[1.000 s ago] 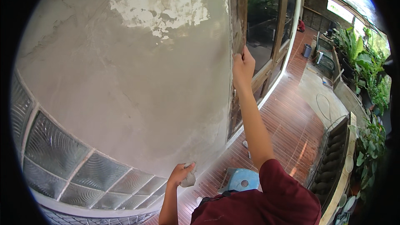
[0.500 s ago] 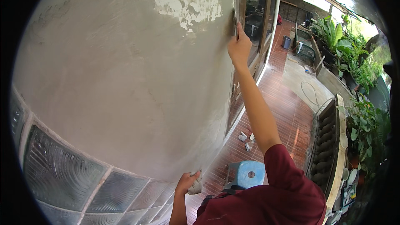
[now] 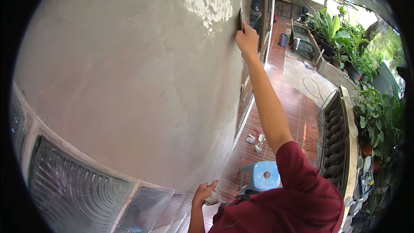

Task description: The person applies plaster to a wall using a trowel, repeatedly smoothing and spreading the material across the surface. The person stands on a small stool to reach higher areas and continues the process throughout the clip.

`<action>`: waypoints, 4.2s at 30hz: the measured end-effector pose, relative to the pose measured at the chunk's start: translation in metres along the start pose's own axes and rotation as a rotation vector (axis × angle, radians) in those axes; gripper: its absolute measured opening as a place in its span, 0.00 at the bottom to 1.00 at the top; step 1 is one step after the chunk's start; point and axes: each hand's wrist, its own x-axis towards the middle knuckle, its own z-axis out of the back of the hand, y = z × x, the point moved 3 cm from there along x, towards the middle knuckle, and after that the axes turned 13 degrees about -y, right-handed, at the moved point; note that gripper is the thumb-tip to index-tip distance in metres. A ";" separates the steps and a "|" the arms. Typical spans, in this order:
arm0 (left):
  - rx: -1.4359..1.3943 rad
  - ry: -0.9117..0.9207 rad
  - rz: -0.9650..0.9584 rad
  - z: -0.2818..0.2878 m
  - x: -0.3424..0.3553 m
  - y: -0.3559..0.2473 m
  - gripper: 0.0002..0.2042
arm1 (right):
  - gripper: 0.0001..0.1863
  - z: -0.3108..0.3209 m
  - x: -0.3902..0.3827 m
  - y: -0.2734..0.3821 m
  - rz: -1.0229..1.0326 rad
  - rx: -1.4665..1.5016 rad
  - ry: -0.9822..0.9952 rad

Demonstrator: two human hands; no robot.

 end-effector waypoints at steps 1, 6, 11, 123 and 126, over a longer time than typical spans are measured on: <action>0.020 0.015 0.000 0.000 0.001 0.001 0.20 | 0.28 -0.002 -0.001 0.001 0.018 0.000 -0.009; 0.024 0.077 -0.023 -0.002 0.002 0.008 0.20 | 0.27 -0.015 -0.001 -0.004 0.001 -0.074 -0.048; 0.026 0.144 -0.006 -0.001 0.001 0.013 0.20 | 0.29 -0.020 -0.008 -0.005 0.060 -0.120 -0.058; 0.108 0.046 0.101 0.020 -0.046 0.063 0.21 | 0.39 0.028 -0.193 0.010 0.163 0.223 0.043; 0.097 0.072 0.064 0.020 -0.045 0.068 0.21 | 0.40 0.035 -0.210 0.021 0.113 0.260 0.077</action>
